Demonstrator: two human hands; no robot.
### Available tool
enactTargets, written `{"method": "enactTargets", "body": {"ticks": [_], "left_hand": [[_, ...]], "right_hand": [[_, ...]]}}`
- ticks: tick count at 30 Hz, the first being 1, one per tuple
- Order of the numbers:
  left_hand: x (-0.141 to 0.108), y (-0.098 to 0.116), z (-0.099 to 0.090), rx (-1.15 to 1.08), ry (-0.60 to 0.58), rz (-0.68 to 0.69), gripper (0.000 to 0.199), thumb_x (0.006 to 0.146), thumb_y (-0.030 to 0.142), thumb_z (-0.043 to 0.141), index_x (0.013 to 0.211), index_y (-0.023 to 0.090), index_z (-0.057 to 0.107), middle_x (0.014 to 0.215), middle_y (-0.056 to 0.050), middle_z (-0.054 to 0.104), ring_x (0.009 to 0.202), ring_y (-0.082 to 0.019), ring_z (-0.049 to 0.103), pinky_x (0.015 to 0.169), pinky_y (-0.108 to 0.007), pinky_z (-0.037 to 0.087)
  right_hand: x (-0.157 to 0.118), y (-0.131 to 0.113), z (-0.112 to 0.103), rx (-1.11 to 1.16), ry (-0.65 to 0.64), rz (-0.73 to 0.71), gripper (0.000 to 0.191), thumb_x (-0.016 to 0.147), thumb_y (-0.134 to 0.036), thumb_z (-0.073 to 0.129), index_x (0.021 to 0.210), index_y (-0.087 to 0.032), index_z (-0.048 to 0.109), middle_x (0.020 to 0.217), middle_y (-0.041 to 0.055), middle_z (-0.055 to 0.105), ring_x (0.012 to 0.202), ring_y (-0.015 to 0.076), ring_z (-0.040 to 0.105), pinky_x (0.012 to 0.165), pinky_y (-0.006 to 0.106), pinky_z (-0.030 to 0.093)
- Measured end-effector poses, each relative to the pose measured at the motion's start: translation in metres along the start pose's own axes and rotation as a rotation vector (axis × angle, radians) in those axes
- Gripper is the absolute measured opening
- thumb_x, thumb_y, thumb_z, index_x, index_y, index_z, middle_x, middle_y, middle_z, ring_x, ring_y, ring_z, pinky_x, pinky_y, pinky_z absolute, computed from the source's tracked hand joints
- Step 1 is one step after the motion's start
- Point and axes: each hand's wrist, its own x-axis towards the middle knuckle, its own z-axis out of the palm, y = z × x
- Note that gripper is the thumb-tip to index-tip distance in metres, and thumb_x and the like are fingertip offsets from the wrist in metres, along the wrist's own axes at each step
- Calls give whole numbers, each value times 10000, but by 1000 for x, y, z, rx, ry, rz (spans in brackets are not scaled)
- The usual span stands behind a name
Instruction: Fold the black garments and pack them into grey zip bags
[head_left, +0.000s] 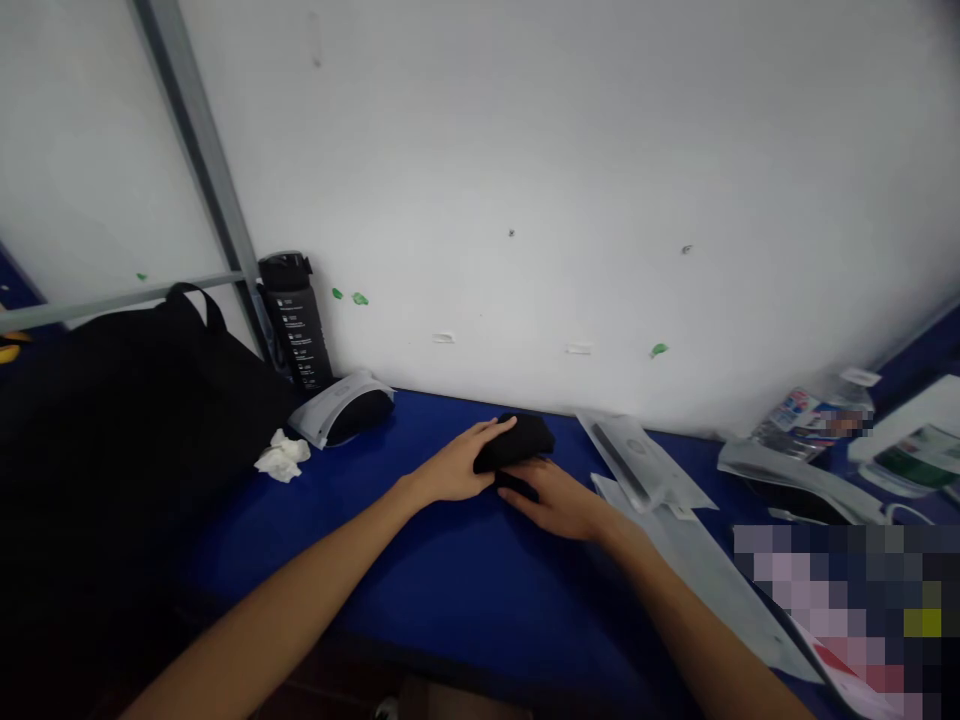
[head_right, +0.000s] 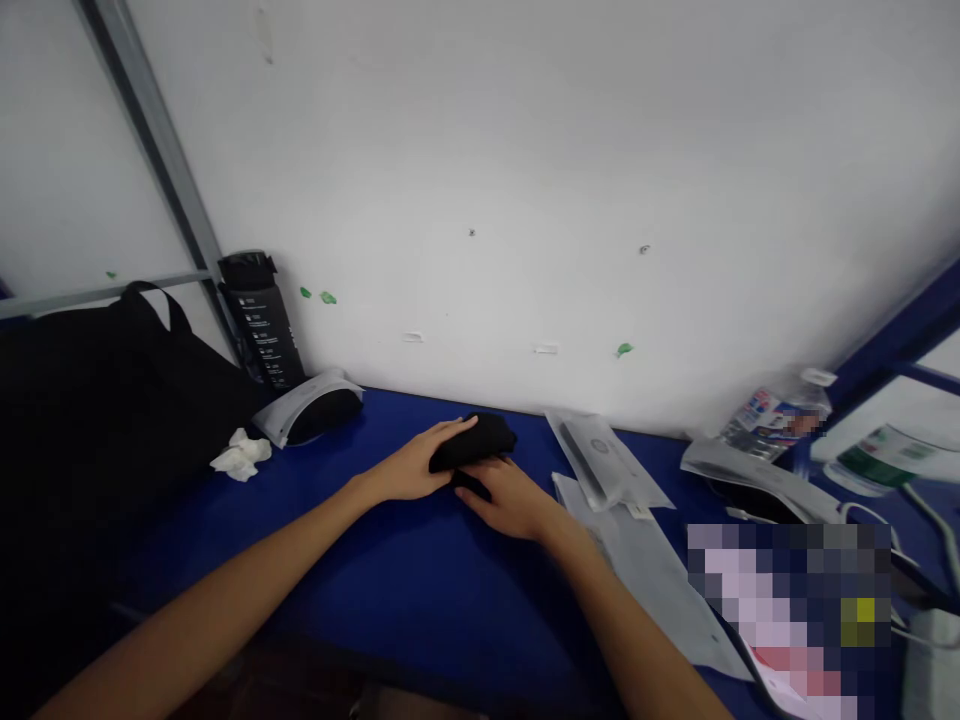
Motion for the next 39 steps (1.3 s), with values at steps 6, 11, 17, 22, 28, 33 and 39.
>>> {"method": "enactTargets", "body": {"ticks": [6, 11, 17, 22, 28, 33, 39], "left_hand": [[0, -4, -3, 30, 2, 25, 1032, 747, -77, 532, 1664, 352, 329, 1671, -51, 434, 1546, -283, 424, 1264, -536, 401], [1, -11, -2, 36, 16, 42, 1056, 707, -100, 503, 1659, 328, 346, 1653, -53, 452, 1534, -275, 433, 1270, -534, 391], [-2, -8, -3, 95, -72, -3, 992, 686, -85, 487, 1618, 252, 449, 1680, -96, 410, 1559, -290, 399, 1301, -523, 337], [2, -6, -4, -7, -138, 17, 864, 768, -9, 450, 1608, 192, 464, 1677, -82, 407, 1579, -233, 364, 1332, -461, 283], [4, 0, -4, -67, 73, -150, 513, 1000, 195, 389, 1425, 199, 675, 1519, -64, 617, 1471, -247, 535, 1296, -475, 362], [1, 15, 9, 54, -19, -100, 621, 1112, 522, 319, 1629, 196, 427, 1689, -76, 399, 1590, -230, 348, 1338, -438, 269], [0, 23, 8, 157, -250, -99, 782, 1050, 691, 392, 1693, 260, 281, 1760, -80, 208, 1640, -317, 174, 1339, -526, 206]], "right_hand": [[1, -6, -4, -15, 71, 73, 255, 973, -315, 634, 1161, -233, 785, 1140, 86, 811, 1039, 284, 752, 900, 377, 553], [1, -10, -5, -174, 395, 233, 358, 963, -323, 567, 628, -224, 647, 627, 19, 685, 575, 172, 611, 625, 307, 410], [2, -13, -14, -184, 588, 216, 250, 1005, -323, 503, 893, -227, 705, 940, 91, 749, 919, 248, 683, 847, 367, 512], [3, 2, 3, -122, 187, 176, 557, 1096, -459, 376, 1624, -286, 413, 1670, 104, 449, 1557, 316, 387, 1264, 623, 285], [1, 14, 14, -44, 58, 238, 676, 1098, -565, 338, 1686, -232, 310, 1732, 104, 314, 1625, 311, 236, 1310, 628, 203], [3, 6, -1, 13, 171, 163, 500, 1093, -362, 336, 1455, -185, 630, 1532, 144, 608, 1436, 284, 558, 1215, 496, 419], [0, -9, -36, -191, 282, 356, 326, 1021, -275, 406, 938, -225, 717, 953, 68, 781, 931, 235, 721, 811, 328, 495]]}}
